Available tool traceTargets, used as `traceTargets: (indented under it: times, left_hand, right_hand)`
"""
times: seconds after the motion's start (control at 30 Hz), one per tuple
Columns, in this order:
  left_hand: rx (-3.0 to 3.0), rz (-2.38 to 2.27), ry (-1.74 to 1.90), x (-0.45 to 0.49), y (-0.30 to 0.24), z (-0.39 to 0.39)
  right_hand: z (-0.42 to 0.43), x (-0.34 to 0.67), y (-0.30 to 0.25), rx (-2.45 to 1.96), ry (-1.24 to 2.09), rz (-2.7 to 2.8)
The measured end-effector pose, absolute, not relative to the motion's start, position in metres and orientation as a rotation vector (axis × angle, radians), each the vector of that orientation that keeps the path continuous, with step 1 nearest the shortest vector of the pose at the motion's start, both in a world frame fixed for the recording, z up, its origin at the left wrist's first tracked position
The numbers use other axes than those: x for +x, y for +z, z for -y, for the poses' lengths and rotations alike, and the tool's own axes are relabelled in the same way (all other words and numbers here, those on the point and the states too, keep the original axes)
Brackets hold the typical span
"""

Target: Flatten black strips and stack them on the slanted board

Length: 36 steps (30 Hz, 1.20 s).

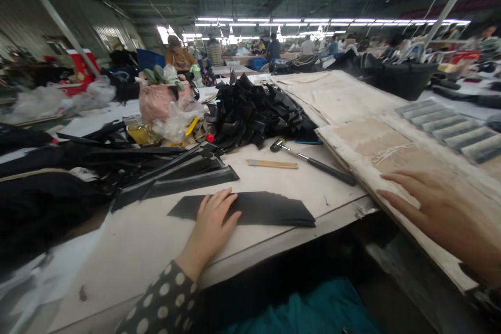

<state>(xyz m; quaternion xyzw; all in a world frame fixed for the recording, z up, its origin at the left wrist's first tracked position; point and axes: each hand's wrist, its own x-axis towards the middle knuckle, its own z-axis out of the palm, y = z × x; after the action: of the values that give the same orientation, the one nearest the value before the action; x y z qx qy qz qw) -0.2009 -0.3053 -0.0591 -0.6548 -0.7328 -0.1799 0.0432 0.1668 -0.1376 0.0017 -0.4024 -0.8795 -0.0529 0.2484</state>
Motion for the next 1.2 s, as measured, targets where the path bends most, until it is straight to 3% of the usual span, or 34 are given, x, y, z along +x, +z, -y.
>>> traceTargets:
  times: [0.17, 0.3, 0.57, 0.77, 0.97, 1.2]
  left_hand:
    - [-2.163, 2.202, -0.627, -0.192, -0.048, 0.313]
    - [-2.205, 2.233, -0.546, -0.198, -0.048, 0.322]
    - [-1.923, 2.378, -0.553, -0.209, -0.051, 0.328]
    - [-1.9, 2.474, -0.677, -0.216, -0.05, 0.349]
    - [-1.537, 2.639, -0.853, -0.235, -0.039, 0.344]
    - [-1.688, 2.757, -0.691, -0.251, -0.045, 0.325]
  right_hand:
    - [0.189, 0.07, -0.01, -0.598, 0.24, 2.705]
    - [0.188, 0.022, -0.043, -0.387, 0.273, 2.827]
    - [0.15, -0.017, -0.043, -0.414, 0.192, 2.882]
    - [0.155, 0.004, -0.043, -0.381, 0.327, 2.834]
    - [0.134, -0.005, -0.031, -0.393, 0.239, 2.732]
    - [0.123, -0.029, -0.051, -0.361, 0.364, 2.844]
